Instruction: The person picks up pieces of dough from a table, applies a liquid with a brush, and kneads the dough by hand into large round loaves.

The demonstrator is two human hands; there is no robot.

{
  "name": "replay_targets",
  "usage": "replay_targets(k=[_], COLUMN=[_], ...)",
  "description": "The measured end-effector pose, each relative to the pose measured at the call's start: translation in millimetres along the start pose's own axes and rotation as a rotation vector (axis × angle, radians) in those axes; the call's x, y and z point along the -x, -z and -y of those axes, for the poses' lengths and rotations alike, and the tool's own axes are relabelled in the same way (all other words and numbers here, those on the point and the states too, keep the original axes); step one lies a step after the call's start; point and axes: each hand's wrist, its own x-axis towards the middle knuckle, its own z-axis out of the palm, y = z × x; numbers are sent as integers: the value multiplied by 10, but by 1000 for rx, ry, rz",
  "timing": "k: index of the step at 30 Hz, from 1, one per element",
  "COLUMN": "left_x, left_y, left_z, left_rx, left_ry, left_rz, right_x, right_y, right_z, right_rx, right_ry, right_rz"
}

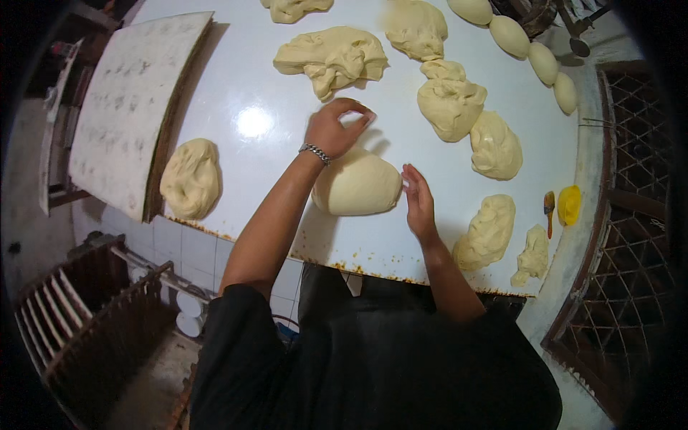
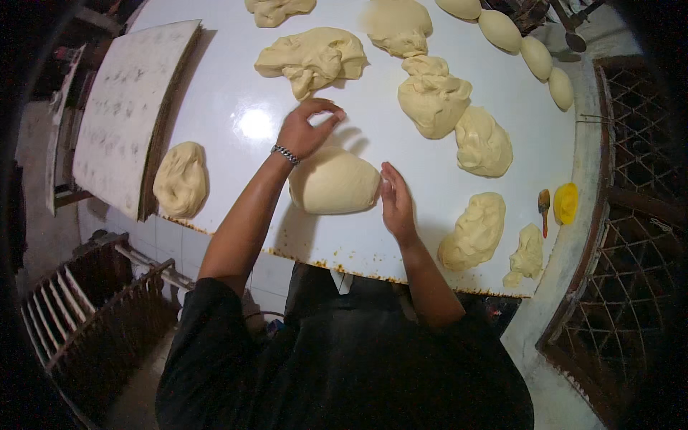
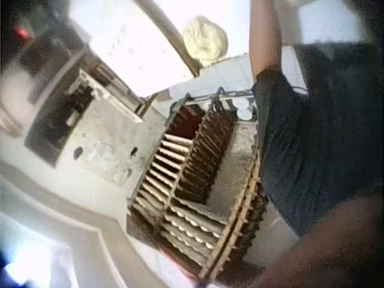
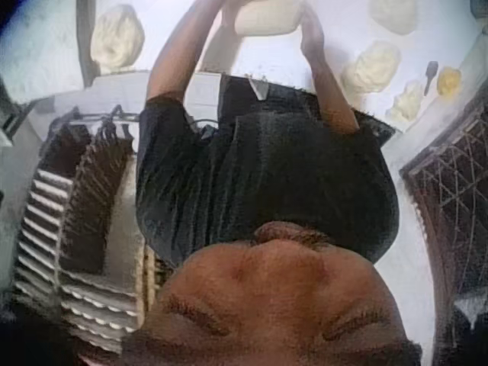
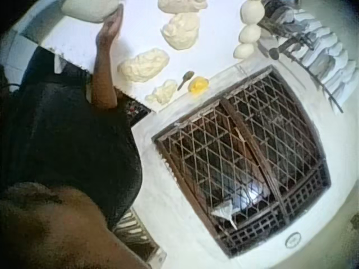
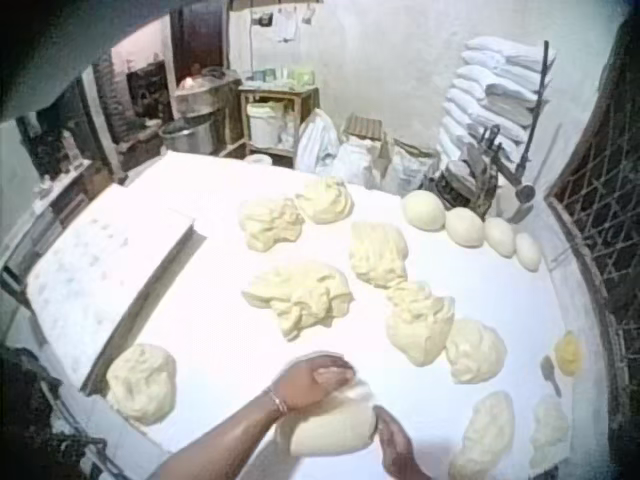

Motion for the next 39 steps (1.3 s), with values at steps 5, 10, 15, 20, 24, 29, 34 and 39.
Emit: replay_targets(k=[5,10,15,20,24,29,34,39], left_x=[196,726,1776,2352,2038,524,-298,-132], left_y=[73,528,231,-542,-542,-293,-271,310], left_z=[397,1098,1038,615,232,89,95,729], left_rx=[-218,329,476,315,45,-477,-369,355], left_ry=[-241,-87,11,155,237,268,-442,-48], left_rz=[628,-60,-466,-527,-6,892,743,512], right_x=[-495,-1487,-1438,-939,-212,1197,257,-1036], right_y=[-728,-1528,-2010,-1301,-167,-538,-986,-1319], right_z=[270,387,664,316,-56,-111,46,382], right_rx=[145,-135,277,244,-149,-49,-509,-433], right_ry=[122,-39,-200,-111,-42,48,-6,-62], right_rz=[36,583,1114,884,-96,-319,-390,97])
